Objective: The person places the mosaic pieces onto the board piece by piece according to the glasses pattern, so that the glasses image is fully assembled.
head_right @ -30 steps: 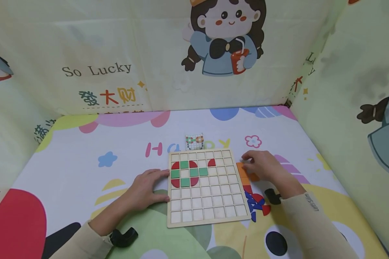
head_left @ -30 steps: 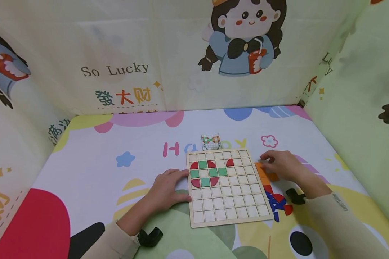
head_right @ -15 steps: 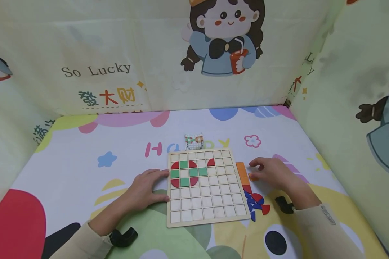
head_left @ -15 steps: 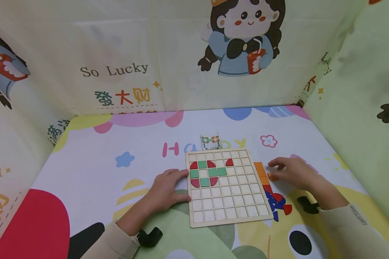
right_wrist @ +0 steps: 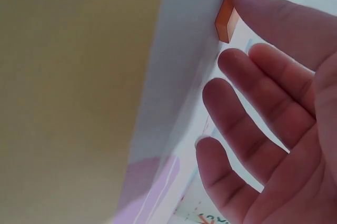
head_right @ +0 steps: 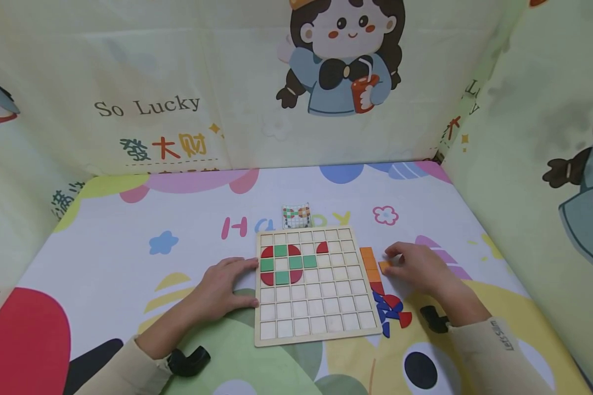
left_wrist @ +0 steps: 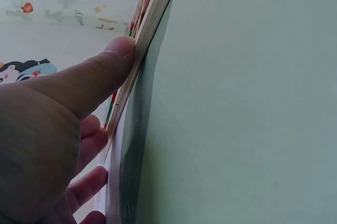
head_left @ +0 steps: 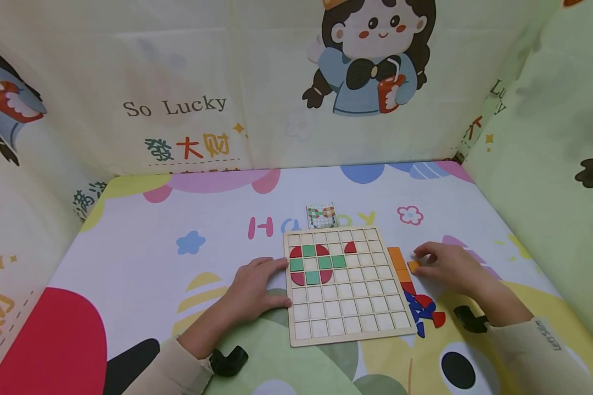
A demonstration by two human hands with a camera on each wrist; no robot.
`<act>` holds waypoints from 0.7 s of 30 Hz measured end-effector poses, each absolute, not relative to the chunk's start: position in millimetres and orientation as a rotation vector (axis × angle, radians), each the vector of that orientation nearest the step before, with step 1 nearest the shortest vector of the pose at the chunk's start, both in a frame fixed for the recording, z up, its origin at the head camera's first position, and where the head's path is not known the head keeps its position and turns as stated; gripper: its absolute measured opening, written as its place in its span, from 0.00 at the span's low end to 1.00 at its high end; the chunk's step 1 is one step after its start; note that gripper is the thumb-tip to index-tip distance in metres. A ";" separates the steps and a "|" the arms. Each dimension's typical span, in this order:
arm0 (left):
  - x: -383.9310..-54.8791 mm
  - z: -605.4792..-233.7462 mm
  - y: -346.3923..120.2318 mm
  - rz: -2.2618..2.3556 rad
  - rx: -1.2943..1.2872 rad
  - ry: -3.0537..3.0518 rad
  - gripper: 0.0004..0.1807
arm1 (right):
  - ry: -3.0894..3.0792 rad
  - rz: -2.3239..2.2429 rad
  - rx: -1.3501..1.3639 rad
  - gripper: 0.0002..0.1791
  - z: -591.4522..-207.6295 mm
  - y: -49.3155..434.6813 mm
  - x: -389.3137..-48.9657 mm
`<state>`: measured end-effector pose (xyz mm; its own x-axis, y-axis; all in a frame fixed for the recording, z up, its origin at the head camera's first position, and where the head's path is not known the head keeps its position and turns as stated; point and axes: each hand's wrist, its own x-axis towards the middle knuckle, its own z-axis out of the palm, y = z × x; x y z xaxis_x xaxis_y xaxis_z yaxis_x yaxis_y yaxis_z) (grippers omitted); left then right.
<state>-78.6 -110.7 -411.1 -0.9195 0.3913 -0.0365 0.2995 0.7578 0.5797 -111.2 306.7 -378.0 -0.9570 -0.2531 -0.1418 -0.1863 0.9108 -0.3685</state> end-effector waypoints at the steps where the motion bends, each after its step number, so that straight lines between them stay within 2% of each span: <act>1: -78.6 -411.3 -110.7 0.884 0.555 2.797 0.43 | 2.894 -0.519 -0.329 0.22 -378.0 306.3 -111.7; 21: -79.2 -413.0 -111.0 0.880 0.555 2.800 0.42 | 2.935 -0.439 -0.317 0.21 -380.6 296.4 -115.4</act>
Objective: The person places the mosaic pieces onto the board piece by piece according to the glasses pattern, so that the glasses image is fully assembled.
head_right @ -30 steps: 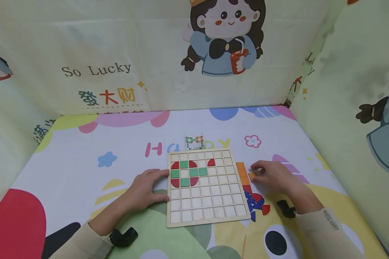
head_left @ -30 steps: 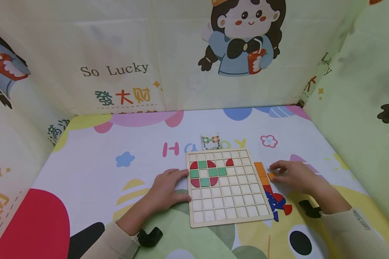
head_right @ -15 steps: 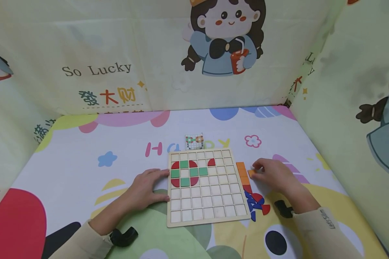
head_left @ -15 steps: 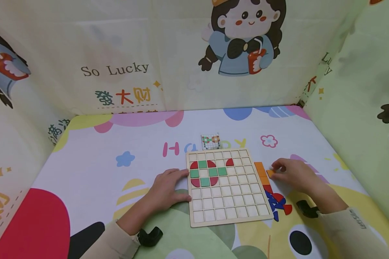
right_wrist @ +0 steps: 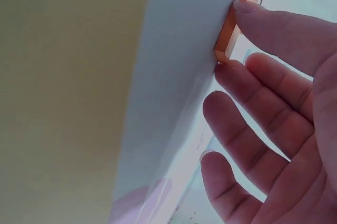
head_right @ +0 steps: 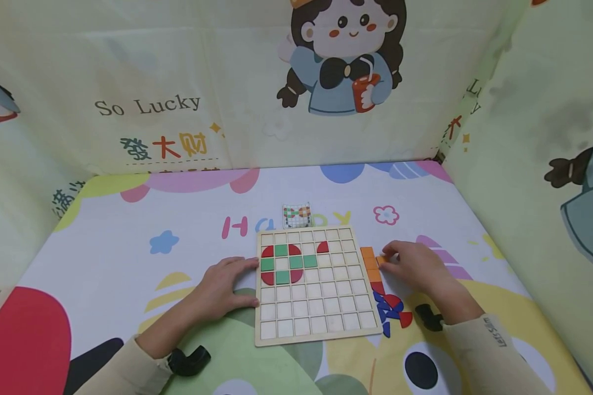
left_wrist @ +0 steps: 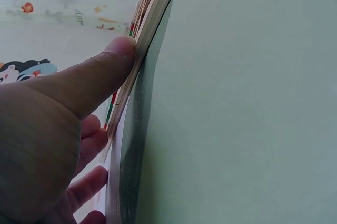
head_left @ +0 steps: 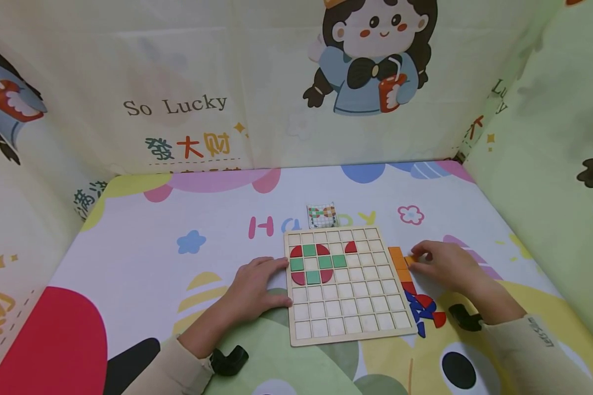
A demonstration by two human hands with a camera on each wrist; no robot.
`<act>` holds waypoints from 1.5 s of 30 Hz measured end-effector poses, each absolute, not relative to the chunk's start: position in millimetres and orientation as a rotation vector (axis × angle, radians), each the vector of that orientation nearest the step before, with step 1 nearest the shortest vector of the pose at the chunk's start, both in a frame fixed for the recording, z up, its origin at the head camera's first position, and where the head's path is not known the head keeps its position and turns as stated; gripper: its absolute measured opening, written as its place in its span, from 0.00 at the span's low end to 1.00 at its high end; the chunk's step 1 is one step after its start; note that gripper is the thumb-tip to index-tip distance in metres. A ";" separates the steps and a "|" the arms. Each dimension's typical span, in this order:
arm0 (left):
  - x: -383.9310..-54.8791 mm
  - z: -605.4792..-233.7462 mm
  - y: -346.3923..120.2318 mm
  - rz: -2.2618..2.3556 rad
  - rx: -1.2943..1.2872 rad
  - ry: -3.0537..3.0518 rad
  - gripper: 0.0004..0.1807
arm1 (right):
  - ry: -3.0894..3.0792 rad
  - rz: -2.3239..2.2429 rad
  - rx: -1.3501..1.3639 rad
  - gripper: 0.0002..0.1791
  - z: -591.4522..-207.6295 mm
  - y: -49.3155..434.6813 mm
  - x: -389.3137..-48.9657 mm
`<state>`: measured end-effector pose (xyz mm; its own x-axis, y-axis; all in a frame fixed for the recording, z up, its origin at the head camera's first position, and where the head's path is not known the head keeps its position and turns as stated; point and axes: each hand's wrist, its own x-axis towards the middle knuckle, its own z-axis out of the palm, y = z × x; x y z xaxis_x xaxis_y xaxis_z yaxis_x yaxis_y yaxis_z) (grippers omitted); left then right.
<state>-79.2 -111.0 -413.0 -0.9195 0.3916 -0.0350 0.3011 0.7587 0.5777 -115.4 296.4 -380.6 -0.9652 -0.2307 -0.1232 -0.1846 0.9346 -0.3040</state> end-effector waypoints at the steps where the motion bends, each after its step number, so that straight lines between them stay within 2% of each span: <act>1: -79.2 -412.9 -110.9 0.880 0.556 2.800 0.42 | 2.934 -0.436 -0.314 0.21 -380.4 296.0 -115.4; 20: -78.5 -413.2 -110.4 0.882 0.549 2.806 0.42 | 2.966 -0.490 -0.331 0.20 -371.3 286.9 -116.0; 30: -79.1 -412.1 -110.0 0.872 0.548 2.805 0.42 | 2.934 -0.553 -0.369 0.19 -363.5 262.6 -118.8; 45: -78.8 -411.0 -109.8 0.873 0.551 2.804 0.42 | 2.923 -0.602 -0.585 0.14 -366.0 221.2 -126.1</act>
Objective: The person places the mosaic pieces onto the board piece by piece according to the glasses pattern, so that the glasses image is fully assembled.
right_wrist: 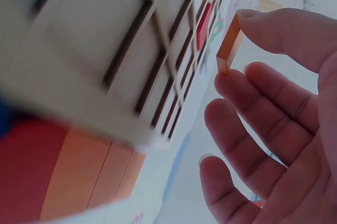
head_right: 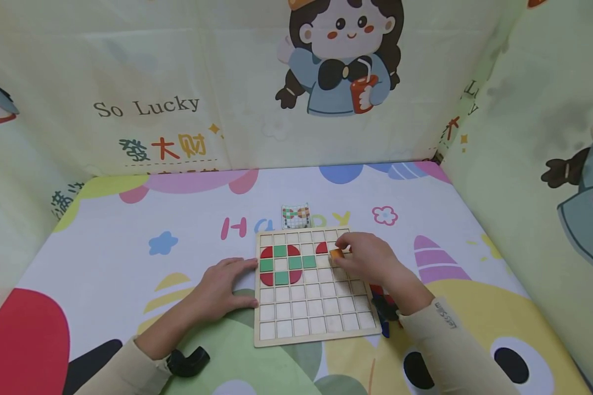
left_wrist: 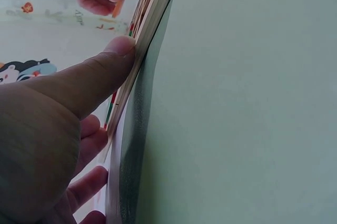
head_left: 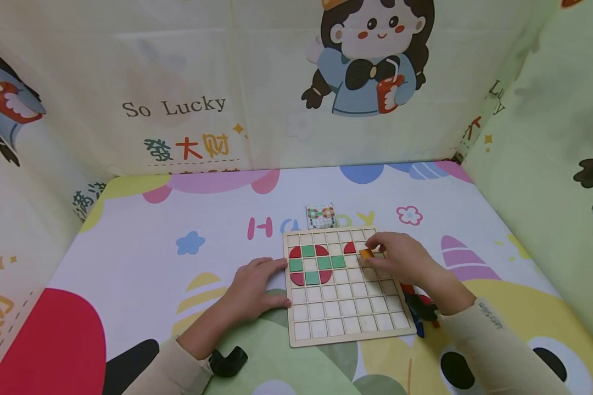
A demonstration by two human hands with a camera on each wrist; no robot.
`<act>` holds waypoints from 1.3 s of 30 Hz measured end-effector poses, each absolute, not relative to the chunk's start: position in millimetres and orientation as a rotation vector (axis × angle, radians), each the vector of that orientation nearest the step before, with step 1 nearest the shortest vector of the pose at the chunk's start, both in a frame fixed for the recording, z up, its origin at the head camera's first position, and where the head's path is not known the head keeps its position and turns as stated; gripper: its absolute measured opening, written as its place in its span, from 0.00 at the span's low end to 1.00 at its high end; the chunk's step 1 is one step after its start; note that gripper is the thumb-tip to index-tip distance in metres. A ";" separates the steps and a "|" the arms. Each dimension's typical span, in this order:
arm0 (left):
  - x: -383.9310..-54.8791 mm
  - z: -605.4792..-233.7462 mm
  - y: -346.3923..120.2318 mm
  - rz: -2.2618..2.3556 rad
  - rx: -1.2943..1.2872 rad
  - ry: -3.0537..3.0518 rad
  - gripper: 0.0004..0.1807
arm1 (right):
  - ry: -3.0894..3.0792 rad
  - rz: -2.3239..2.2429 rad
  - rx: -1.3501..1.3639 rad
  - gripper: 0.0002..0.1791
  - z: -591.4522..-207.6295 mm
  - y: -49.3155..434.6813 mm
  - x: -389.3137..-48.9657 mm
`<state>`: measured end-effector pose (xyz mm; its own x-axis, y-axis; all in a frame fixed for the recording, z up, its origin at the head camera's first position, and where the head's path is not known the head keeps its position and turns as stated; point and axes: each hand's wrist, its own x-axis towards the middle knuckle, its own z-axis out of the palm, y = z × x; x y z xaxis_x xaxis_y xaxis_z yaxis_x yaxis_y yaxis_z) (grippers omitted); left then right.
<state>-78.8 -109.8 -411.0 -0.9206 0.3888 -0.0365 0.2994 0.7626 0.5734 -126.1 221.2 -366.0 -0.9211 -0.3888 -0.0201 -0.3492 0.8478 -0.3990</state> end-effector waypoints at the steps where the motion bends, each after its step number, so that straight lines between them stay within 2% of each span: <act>1: -78.9 -411.1 -109.9 0.873 0.552 2.805 0.42 | 2.923 -0.599 -0.595 0.14 -366.7 218.7 -126.8; 22: -78.9 -412.3 -111.0 0.883 0.556 2.806 0.43 | 2.898 -0.414 -0.578 0.13 -374.6 190.4 -129.0; 39: -78.1 -412.2 -110.4 0.884 0.551 2.807 0.42 | 2.910 -0.365 -0.600 0.13 -374.9 187.2 -126.5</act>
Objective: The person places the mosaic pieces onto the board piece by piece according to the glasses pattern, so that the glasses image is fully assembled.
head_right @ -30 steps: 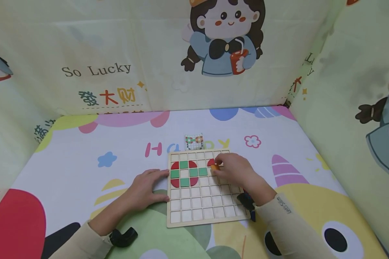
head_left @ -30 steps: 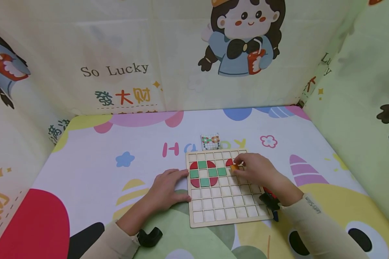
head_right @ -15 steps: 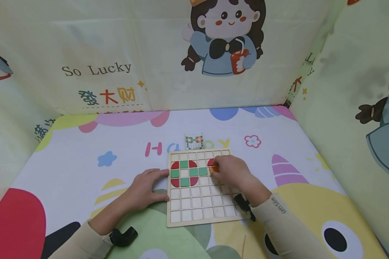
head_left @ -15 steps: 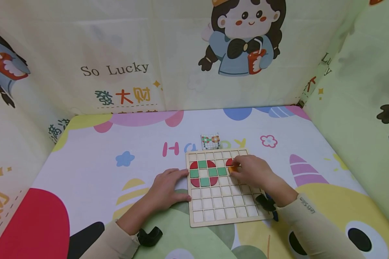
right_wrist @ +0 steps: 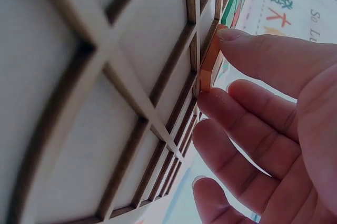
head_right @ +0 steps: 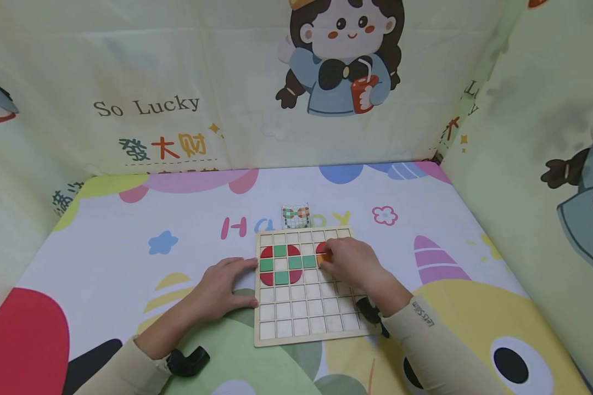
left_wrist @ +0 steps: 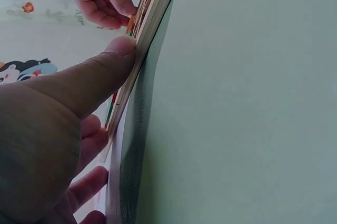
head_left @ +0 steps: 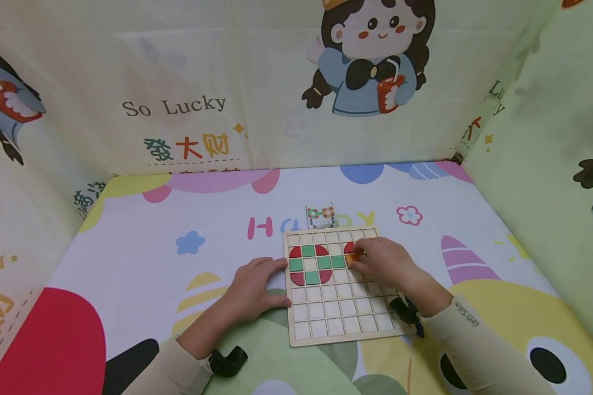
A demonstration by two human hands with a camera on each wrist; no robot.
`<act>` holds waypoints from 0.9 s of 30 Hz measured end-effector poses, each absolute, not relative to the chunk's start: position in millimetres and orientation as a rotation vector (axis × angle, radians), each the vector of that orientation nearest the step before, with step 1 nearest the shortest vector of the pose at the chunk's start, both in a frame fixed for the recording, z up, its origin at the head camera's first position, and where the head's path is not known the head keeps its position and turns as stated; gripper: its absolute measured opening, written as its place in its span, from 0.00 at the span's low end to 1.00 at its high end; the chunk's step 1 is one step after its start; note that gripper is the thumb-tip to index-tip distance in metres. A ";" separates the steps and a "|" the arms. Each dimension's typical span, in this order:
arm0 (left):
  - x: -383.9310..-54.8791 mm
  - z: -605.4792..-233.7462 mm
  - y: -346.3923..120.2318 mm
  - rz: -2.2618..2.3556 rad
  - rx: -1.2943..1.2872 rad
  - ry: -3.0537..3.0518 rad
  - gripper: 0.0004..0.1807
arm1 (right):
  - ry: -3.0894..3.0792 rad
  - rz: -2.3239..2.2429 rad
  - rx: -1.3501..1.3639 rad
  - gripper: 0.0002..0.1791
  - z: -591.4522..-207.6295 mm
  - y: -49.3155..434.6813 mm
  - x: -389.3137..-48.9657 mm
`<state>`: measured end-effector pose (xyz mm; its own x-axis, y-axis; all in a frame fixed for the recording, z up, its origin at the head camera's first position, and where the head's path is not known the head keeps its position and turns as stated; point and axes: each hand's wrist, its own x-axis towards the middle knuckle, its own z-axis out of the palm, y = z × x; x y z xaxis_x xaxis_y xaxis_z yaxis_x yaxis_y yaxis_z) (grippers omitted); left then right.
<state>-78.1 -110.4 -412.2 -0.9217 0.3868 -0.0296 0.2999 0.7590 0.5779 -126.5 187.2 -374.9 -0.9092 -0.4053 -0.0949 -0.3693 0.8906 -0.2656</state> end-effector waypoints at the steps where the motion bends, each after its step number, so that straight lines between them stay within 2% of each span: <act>1: -78.0 -412.1 -110.5 0.886 0.552 2.806 0.42 | 2.908 -0.368 -0.601 0.13 -375.0 187.1 -126.4; 15: -78.4 -411.3 -110.0 0.879 0.553 2.806 0.42 | 2.930 -0.363 -0.590 0.11 -374.1 186.5 -124.6; 27: -78.7 -412.2 -110.4 0.883 0.557 2.810 0.42 | 2.917 -0.528 -0.542 0.15 -369.4 200.7 -123.3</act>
<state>-78.7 -110.4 -412.2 -0.9209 0.3890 -0.0257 0.3044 0.7585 0.5762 -123.3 200.7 -369.4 -0.9274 -0.3692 -0.0612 -0.3243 0.8745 -0.3608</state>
